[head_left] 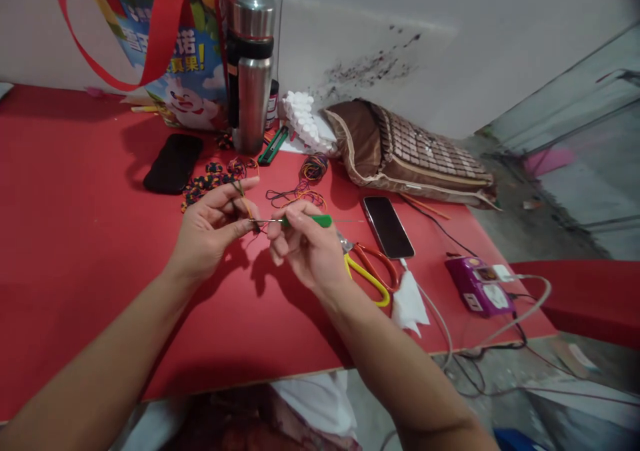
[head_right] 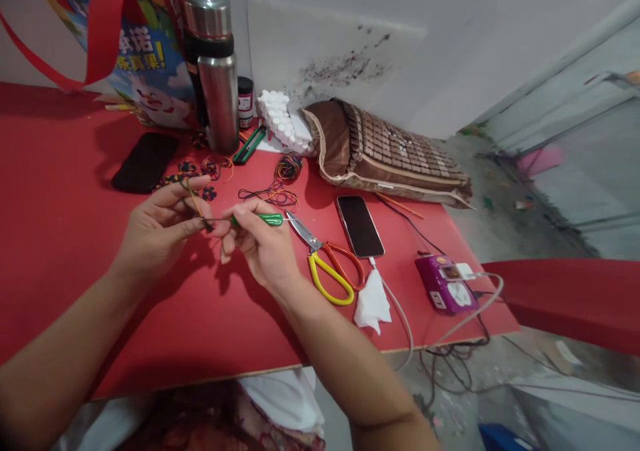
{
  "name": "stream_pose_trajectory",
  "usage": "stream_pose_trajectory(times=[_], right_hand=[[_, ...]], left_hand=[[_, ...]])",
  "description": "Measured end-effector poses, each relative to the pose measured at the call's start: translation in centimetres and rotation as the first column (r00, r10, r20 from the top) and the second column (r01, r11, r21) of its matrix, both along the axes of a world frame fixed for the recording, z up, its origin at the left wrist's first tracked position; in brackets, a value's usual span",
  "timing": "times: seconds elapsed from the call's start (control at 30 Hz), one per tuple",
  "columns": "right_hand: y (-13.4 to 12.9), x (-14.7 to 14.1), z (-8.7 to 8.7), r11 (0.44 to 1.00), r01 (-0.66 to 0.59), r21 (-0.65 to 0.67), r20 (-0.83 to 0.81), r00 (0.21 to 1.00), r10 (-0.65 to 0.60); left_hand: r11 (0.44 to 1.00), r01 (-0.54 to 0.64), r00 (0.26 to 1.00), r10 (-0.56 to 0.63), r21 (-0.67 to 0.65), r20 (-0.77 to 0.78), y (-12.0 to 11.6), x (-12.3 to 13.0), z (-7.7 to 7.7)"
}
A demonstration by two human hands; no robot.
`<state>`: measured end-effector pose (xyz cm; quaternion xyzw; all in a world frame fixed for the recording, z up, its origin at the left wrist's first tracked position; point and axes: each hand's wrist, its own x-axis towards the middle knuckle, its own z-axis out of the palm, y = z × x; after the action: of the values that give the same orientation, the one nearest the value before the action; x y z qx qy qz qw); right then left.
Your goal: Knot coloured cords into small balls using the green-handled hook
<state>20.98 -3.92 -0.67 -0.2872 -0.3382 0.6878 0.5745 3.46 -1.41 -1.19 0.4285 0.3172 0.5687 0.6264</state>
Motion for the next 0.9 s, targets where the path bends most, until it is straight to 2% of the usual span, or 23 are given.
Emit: stream_pose_trajectory(times=[0.1,0.17,0.27,0.37,0.5,0.73,0.9], right_hand=[[0.7,-0.1,-0.1,0.963,-0.151,-0.223,-0.16,0.98,0.116],[1.0,-0.3,0.1,0.919,-0.211,-0.333,-0.236,0.962,0.136],[1.0,-0.7,0.5,0.869,-0.246,-0.43,-0.336,0.937,0.099],[1.0,-1.2,0.9,0.858,-0.209,-0.469,-0.355,0.934,0.034],[1.0,-1.4,0.8,0.89,-0.127,-0.437,-0.304,0.953,-0.013],[1.0,-1.1,0.2,0.933,-0.087,-0.35,-0.216,0.976,0.01],[0.7,-0.7,-0.1,0.97,-0.059,-0.234,-0.121,0.992,0.031]], left_hand=[[0.999,0.003,0.999,-0.002,0.041,-0.037,0.0,0.1,-0.1],[0.998,0.019,0.999,-0.017,0.053,-0.033,0.1,0.2,-0.2],[0.999,0.033,0.999,-0.034,0.039,0.006,0.1,0.3,-0.4],[1.0,0.024,0.999,-0.024,-0.002,0.049,0.1,0.3,-0.5],[0.999,0.007,0.999,-0.005,-0.046,0.053,0.1,0.3,-0.3],[0.996,-0.008,1.0,0.01,-0.087,0.02,0.2,0.2,-0.2],[0.997,-0.008,0.999,0.011,-0.077,0.042,0.2,0.2,-0.1]])
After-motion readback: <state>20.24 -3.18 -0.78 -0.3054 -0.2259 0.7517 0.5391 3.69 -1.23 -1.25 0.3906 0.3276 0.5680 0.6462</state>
